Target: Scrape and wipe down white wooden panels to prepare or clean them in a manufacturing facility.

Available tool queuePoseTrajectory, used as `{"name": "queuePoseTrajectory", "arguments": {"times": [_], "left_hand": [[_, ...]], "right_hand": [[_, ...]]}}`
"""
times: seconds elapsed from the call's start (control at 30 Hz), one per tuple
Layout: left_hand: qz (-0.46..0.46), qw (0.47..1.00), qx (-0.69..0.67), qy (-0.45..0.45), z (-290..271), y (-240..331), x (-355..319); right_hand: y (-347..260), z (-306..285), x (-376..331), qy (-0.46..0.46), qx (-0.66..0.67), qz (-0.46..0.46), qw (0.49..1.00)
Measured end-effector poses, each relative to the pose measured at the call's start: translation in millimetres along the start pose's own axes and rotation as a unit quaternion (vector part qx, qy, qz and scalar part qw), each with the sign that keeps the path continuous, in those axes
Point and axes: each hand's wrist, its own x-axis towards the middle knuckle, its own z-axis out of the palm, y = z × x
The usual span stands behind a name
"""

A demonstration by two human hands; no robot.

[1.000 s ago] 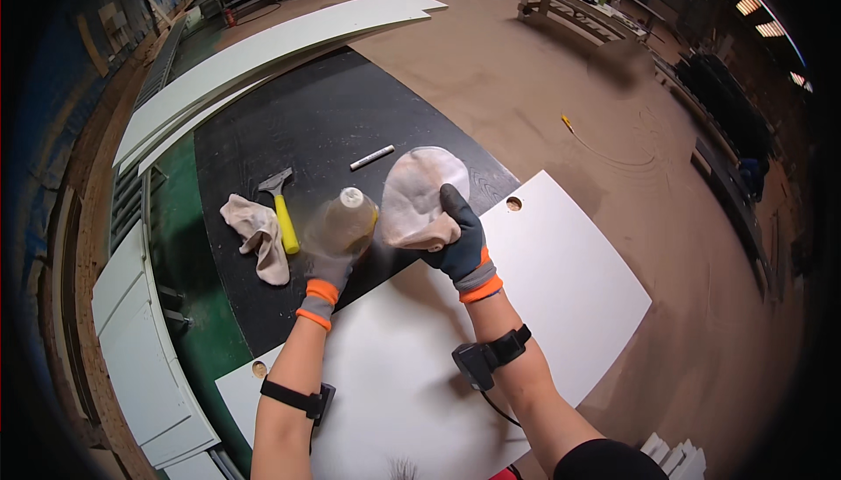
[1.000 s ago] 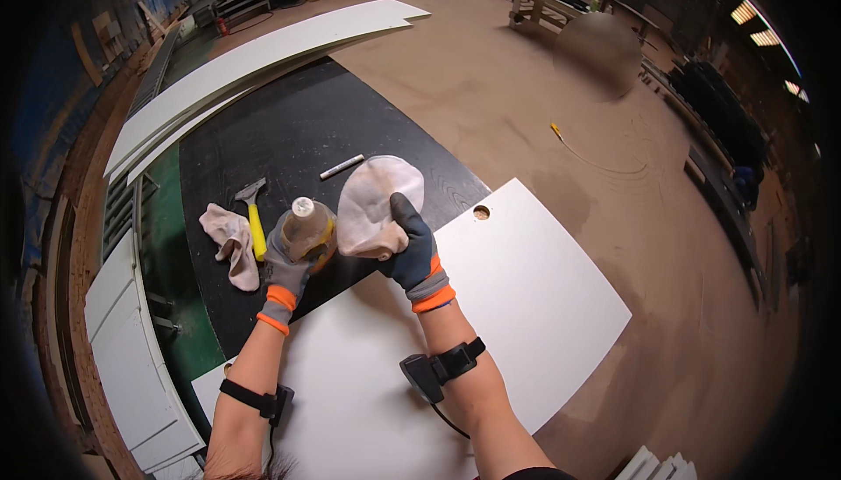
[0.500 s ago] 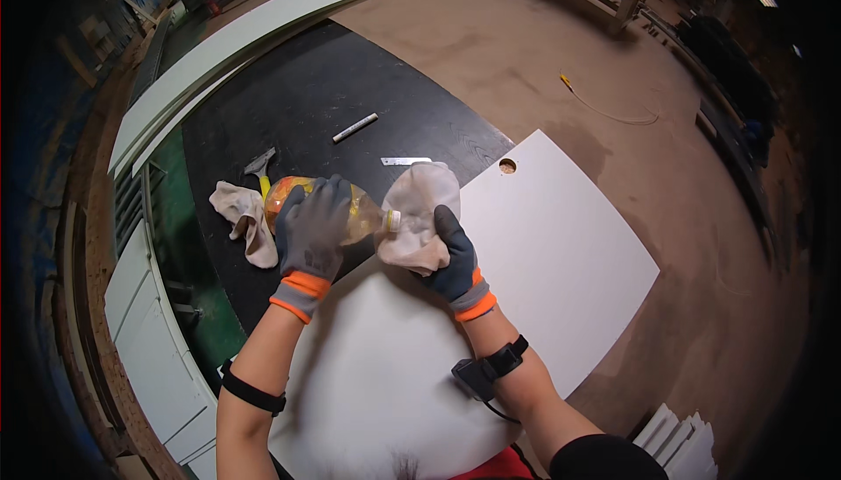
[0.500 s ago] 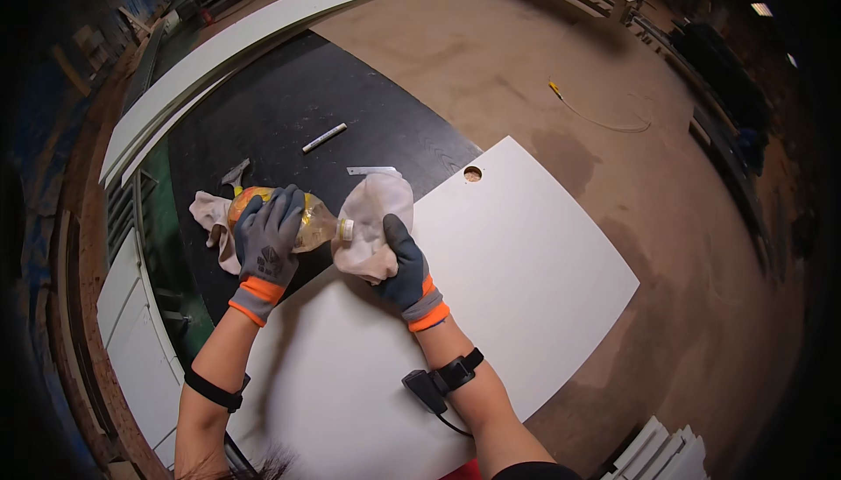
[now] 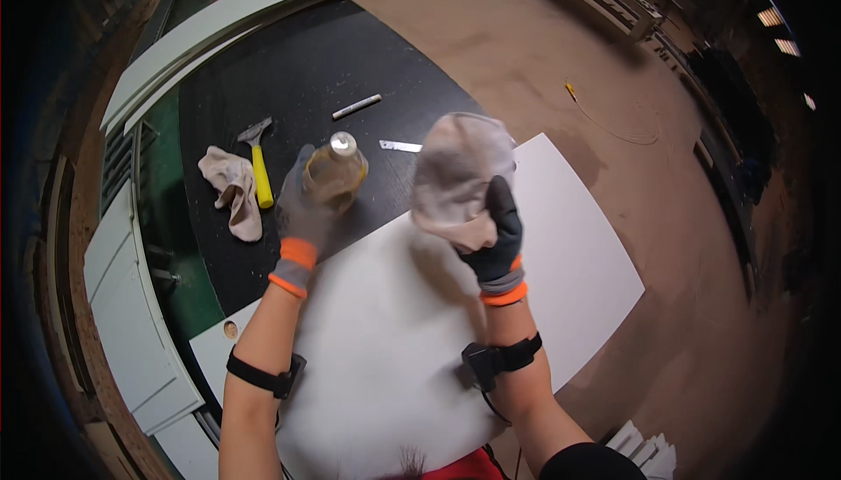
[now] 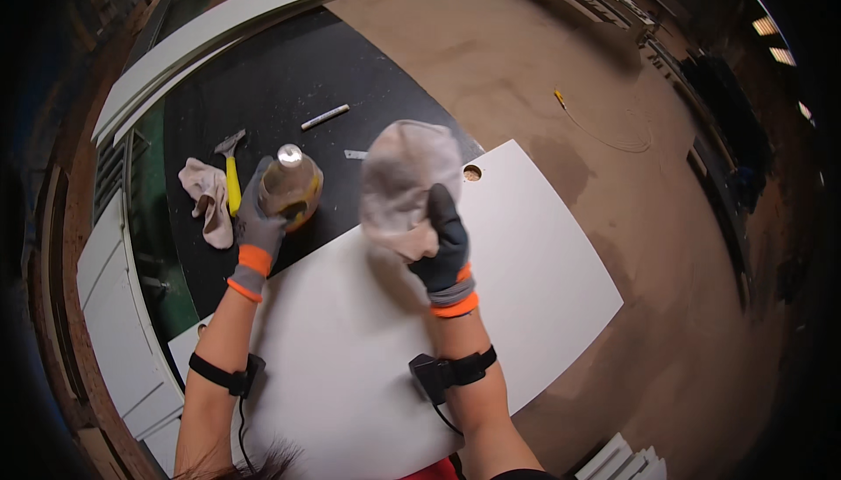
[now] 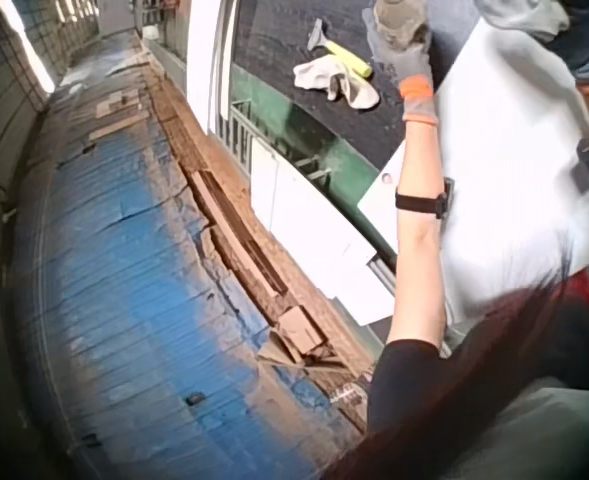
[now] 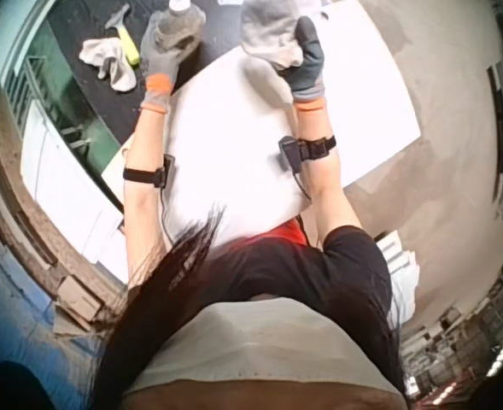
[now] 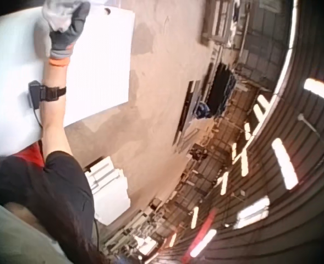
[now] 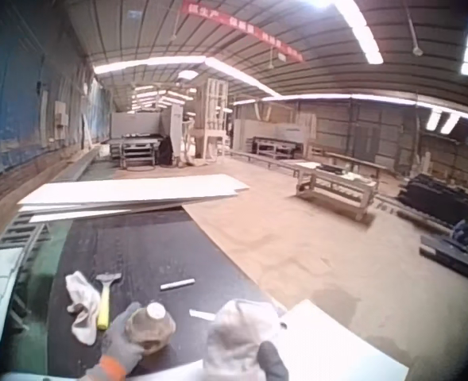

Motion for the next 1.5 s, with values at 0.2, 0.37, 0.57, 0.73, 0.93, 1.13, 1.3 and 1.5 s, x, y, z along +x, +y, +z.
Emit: {"name": "queuePoseTrajectory", "arguments": {"times": [0.2, 0.37, 0.57, 0.73, 0.93, 1.13, 1.3, 1.5], "left_hand": [[-0.093, 0.987, -0.134, -0.002, -10.3, -33.0, 38.3], [-0.098, 0.991, -0.085, -0.002, -39.4, -19.9, 5.8], [-0.038, 0.987, 0.051, 0.145, -208.3, -3.9, -167.0], [-0.241, 0.935, 0.043, 0.257, -260.5, -24.9, -379.5], [-0.435, 0.842, -0.112, 0.298, -234.5, -30.3, -501.8], [-0.550, 0.780, -0.194, 0.226, -233.3, -11.2, -516.6], [-0.511, 0.819, -0.158, 0.209, -212.9, -66.0, -578.5], [-0.533, 0.799, -0.209, 0.185, -225.4, -23.8, -520.4]], "right_hand": [[-21.0, -45.2, 63.2, -0.244, -0.414, 0.012, 0.877], [18.9, -1.9, 31.7, -0.288, -0.618, -0.039, 0.731], [-18.0, 99.4, -48.7, -0.397, -0.539, -0.106, 0.736], [-46.4, 211.3, -120.7, -0.501, -0.457, -0.109, 0.727], [-50.6, 315.3, -190.6, -0.522, -0.373, -0.112, 0.759], [-9.1, 170.3, -108.4, -0.329, -0.582, -0.077, 0.740], [11.8, 92.7, -31.1, -0.177, -0.710, 0.048, 0.680], [-68.2, 288.6, -200.8, -0.490, -0.483, -0.180, 0.703]]}}
